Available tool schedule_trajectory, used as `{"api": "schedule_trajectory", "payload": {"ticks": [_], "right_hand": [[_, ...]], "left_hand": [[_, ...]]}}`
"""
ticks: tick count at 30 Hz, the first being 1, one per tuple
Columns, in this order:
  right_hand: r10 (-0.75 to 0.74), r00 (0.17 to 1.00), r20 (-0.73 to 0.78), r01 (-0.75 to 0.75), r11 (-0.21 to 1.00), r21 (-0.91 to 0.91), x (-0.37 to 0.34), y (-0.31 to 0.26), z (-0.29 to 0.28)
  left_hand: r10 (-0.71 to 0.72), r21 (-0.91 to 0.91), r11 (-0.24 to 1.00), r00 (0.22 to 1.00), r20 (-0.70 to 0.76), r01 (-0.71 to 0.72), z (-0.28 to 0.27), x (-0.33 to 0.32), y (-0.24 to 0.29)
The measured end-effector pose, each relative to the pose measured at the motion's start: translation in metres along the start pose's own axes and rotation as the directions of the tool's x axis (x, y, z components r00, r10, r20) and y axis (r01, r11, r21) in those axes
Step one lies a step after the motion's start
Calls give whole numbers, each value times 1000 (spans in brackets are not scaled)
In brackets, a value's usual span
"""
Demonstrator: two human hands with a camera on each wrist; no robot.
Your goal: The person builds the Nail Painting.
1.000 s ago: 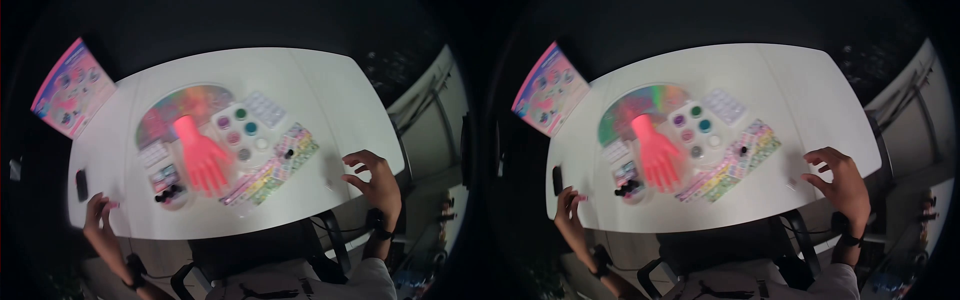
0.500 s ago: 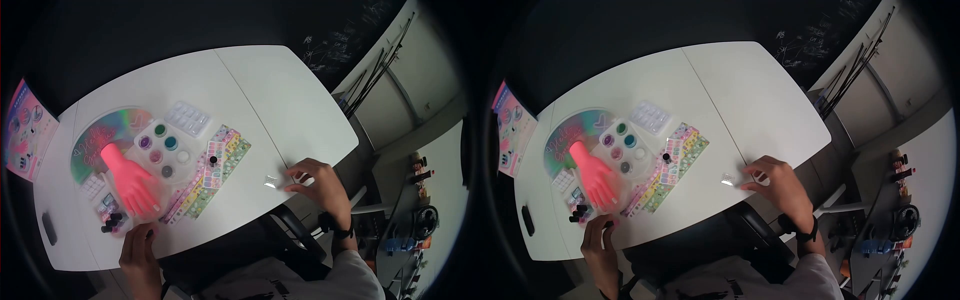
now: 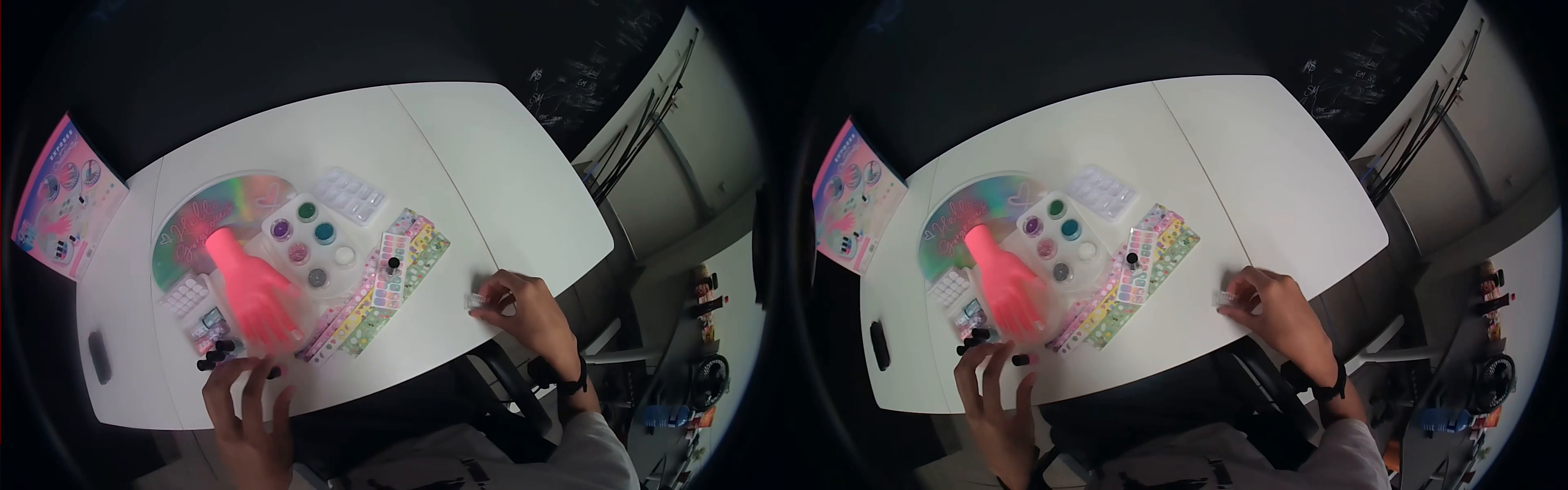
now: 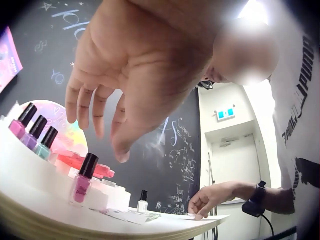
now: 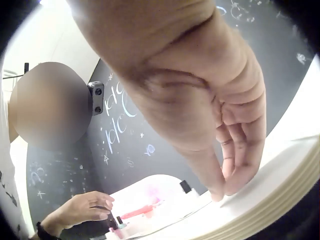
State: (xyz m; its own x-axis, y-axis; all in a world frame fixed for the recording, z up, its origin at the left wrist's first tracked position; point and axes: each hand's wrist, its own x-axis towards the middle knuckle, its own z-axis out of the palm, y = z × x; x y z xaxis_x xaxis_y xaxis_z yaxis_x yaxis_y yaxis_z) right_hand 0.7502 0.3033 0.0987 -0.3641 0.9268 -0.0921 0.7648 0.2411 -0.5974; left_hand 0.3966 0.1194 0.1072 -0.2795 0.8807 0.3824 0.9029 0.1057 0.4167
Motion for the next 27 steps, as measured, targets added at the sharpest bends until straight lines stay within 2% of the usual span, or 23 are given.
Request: {"api": "schedule_trajectory", "payload": {"ticks": [1, 2, 3, 4, 5, 7, 8, 9, 10, 11, 13, 16, 18, 22, 24, 27], "right_hand": [[99, 991, 92, -108, 990, 92, 1, -2, 1], [96, 991, 94, -104, 990, 93, 2, -5, 5], [83, 980, 182, -137, 940, 312, 1, -8, 12], [53, 963, 263, -185, 840, 509, -1, -12, 20], [57, 963, 262, -188, 839, 510, -4, -16, 30], [-83, 988, 131, -19, 770, 638, -3, -25, 47], [-88, 993, 75, 42, 877, 478, -4, -36, 46], [-89, 993, 78, 41, 879, 475, -4, -39, 51], [-209, 975, -80, 223, 939, 262, -7, -40, 58], [-355, 913, -203, 365, 931, 13, -9, -39, 65], [-400, 889, -224, 406, 914, -19, -10, -39, 73], [-337, 925, -174, 335, 941, -42, -16, -54, 62], [-165, 985, -51, 170, 980, 103, -19, -61, 50], [-197, 980, -40, 199, 978, 61, -17, -50, 51], [-265, 963, -47, 267, 963, 37, -15, -41, 58], [-266, 963, -47, 267, 963, 29, -13, -47, 63]], "left_hand": [[-2, 5, 1000, 1000, -2, 2, 0, -1, 3], [19, -12, 1000, 1000, -5, -19, 1, -2, 8], [40, -30, 999, 999, -6, -41, 2, -2, 12], [112, -7, 994, 993, -27, -112, 7, -3, 11], [115, -8, 993, 993, -24, -115, 11, -6, 11], [190, -107, 977, 980, 63, -182, 18, -16, 13], [233, -140, 965, 970, 66, -222, 24, -17, 15], [228, -142, 966, 971, 66, -217, 26, -17, 16], [252, -179, 955, 965, 78, -235, 28, -18, 17], [277, -217, 943, 957, 89, -253, 30, -18, 18], [284, -218, 941, 955, 85, -260, 32, -18, 17], [278, -196, 947, 954, 111, -253, 33, -20, 13], [229, -197, 959, 965, 129, -202, 34, -23, 9], [238, -188, 959, 964, 116, -214, 35, -22, 9], [246, -201, 955, 962, 117, -220, 33, -22, 10], [255, -204, 952, 960, 116, -228, 33, -22, 12]]}}
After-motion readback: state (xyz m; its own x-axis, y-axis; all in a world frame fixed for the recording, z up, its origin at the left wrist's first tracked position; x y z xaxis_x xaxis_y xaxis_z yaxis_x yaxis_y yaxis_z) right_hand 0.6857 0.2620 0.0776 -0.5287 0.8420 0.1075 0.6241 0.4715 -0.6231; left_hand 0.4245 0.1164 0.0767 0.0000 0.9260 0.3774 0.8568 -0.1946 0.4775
